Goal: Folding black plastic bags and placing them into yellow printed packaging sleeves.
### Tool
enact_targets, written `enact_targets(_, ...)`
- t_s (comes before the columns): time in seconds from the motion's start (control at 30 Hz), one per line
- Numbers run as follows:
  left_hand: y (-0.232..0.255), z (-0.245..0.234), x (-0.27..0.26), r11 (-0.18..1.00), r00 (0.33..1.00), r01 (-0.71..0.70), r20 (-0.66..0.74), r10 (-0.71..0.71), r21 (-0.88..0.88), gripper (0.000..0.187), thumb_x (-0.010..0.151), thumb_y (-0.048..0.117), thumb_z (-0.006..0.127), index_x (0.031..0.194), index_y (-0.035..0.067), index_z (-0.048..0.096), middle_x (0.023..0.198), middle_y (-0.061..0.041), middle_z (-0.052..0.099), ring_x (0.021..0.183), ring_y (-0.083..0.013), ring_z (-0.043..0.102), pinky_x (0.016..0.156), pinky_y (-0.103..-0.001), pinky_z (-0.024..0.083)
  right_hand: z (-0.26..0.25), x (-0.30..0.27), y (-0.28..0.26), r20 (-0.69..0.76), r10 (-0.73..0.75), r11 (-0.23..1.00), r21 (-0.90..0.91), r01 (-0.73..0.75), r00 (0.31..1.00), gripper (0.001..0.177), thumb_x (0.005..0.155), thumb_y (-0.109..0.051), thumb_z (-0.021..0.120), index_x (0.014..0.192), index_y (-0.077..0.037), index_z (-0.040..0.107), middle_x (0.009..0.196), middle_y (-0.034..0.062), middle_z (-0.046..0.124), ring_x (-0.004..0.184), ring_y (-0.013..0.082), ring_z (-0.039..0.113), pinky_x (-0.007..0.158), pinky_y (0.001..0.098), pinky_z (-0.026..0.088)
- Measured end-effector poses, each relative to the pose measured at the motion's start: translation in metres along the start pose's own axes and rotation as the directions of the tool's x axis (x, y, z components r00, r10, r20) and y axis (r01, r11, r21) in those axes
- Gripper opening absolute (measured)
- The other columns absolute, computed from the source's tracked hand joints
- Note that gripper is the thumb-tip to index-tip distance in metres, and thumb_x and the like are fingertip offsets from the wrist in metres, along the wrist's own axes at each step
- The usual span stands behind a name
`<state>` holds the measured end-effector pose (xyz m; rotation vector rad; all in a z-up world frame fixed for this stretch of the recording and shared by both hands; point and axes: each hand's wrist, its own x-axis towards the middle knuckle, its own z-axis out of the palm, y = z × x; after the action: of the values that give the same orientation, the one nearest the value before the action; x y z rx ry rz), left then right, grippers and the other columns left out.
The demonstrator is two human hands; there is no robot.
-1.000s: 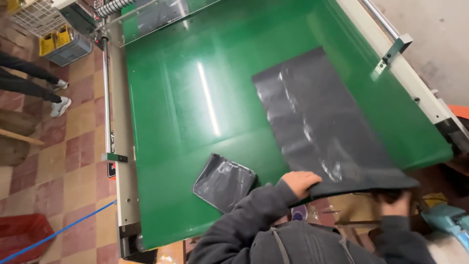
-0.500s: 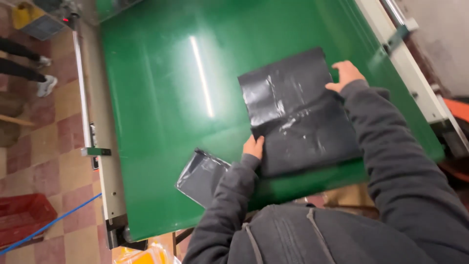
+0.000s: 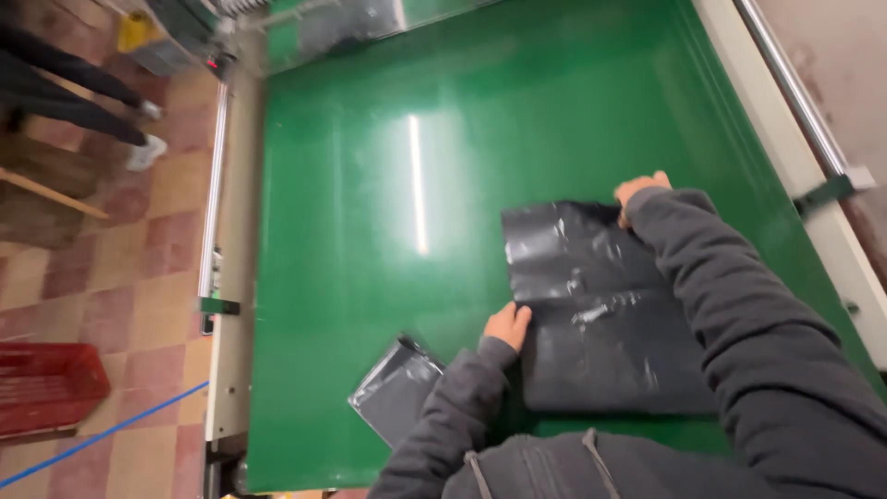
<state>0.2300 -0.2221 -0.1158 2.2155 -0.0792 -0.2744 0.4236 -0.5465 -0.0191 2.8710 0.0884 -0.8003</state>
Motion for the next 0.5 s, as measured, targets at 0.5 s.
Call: enact_targets(0.5, 0.015, -0.037, -0.012, 0.967, 0.954, 0.217, 0.18, -0.24, 0.137, 0.041, 0.089, 0.043, 0.058, 0.098, 0.008, 0.076, 0.09, -0.019, 0.077, 0.088, -0.0378, 0.076, 0.084, -0.045, 0.057, 0.2, -0.334, -0.058, -0.856, 0.084, 0.927, 0.254, 0.274, 0.509, 0.036, 0.068, -0.004, 0.068, 0.102, -0.015, 0.075, 0.121, 0.0033, 0.069, 0.129, 0.0271, 0.061, 0.106, 0.0462, 0.046)
